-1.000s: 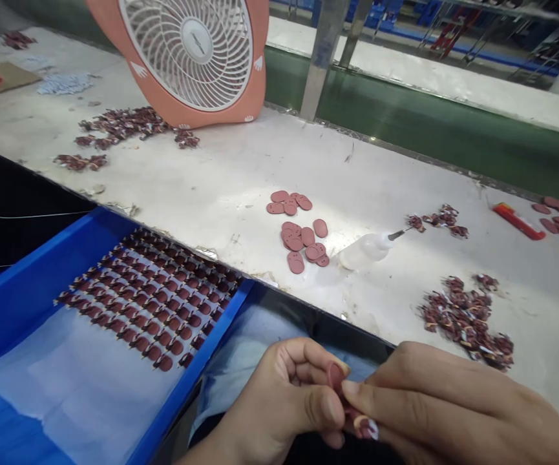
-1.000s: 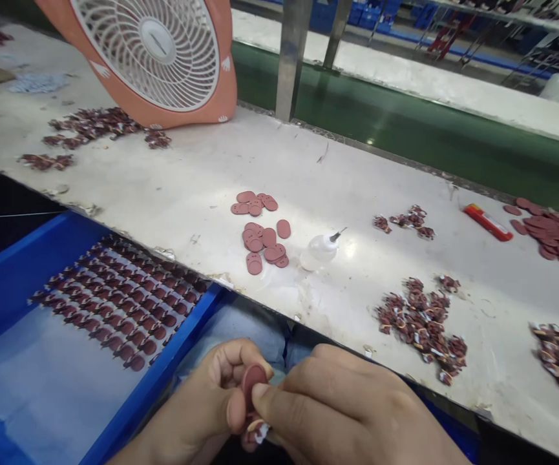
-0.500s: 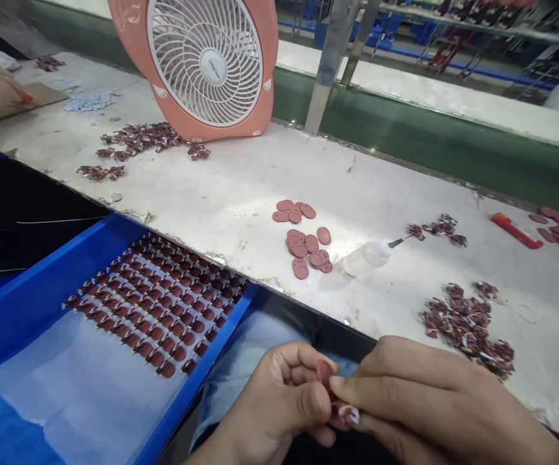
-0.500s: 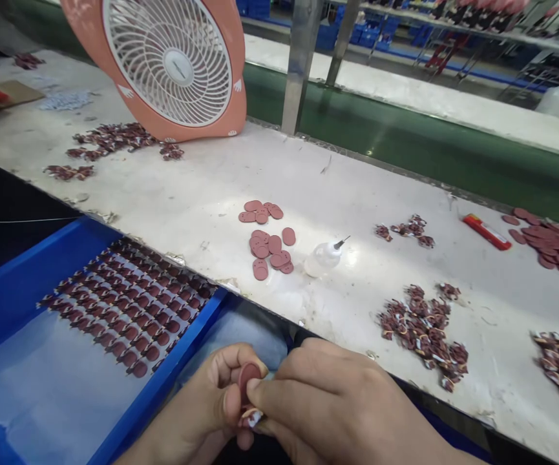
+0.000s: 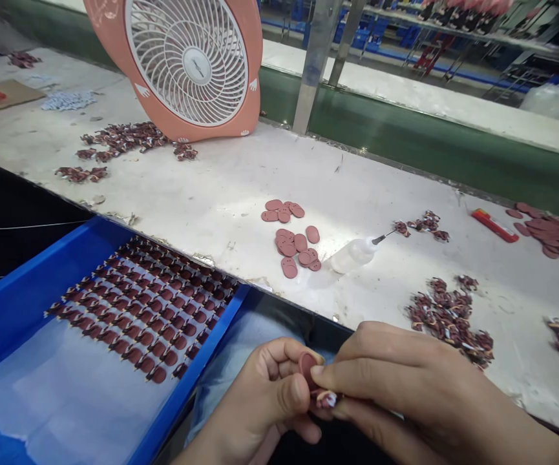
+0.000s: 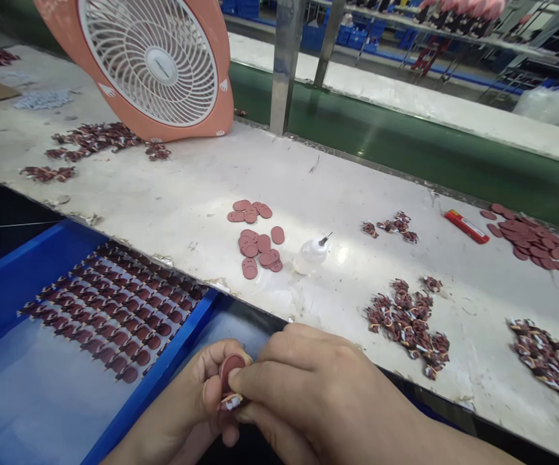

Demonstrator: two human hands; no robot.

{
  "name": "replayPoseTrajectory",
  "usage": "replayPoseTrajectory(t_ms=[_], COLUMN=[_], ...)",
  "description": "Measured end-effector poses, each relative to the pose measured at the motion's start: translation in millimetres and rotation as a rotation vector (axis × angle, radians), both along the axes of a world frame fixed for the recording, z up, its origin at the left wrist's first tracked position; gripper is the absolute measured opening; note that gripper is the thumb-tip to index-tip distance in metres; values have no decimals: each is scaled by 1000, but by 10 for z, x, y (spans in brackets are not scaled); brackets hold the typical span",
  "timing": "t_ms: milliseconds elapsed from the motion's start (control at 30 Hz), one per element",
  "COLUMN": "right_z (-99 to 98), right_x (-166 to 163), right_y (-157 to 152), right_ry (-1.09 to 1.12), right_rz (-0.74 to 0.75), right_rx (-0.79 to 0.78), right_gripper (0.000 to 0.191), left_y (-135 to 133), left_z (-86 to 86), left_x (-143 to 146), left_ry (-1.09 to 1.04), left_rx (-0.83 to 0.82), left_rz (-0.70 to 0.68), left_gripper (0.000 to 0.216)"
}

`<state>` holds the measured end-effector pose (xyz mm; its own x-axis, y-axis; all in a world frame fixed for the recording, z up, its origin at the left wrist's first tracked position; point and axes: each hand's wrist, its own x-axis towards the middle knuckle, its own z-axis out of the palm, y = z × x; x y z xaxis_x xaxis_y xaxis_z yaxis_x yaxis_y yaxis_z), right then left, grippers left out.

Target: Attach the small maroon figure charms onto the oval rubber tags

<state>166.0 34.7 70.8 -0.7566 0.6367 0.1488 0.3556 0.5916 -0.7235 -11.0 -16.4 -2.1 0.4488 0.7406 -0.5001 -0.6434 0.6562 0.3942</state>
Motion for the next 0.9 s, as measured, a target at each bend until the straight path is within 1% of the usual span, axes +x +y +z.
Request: replayPoseTrajectory(t_ms=[67, 133, 233, 367, 433, 533, 667, 900], right_z=[10, 5, -36, -113, -142, -158, -151, -156], right_x=[-3, -2, 0, -15, -35, -71, -107, -137], right_y=[12, 22, 26, 6, -5, -5, 12, 11], right_ry=[-4, 22, 101, 173, 171, 181, 199, 204], right_rz=[3, -23, -87, -150, -165, -180, -181, -158], right_rx=[-5, 10, 28, 3, -18, -23, -21, -54], right_gripper=[18, 19, 30, 23, 20, 18, 19, 22], left_y=[9, 23, 44, 39, 26, 12, 8, -9], left_z=[1, -11, -67, -166, -199, -214, -203, -233], left_x=[-14, -28, -41, -47, -53, -63, -74, -95], left_ry=[-24, -66, -123, -192, -214, -218, -218, -169], left_rx=[5, -6, -50, -20, -3, 11, 29, 36], left_rz=[6, 3, -8, 25, 37, 55, 67, 45], left_gripper=[36, 37, 37, 28, 26, 25, 27, 32])
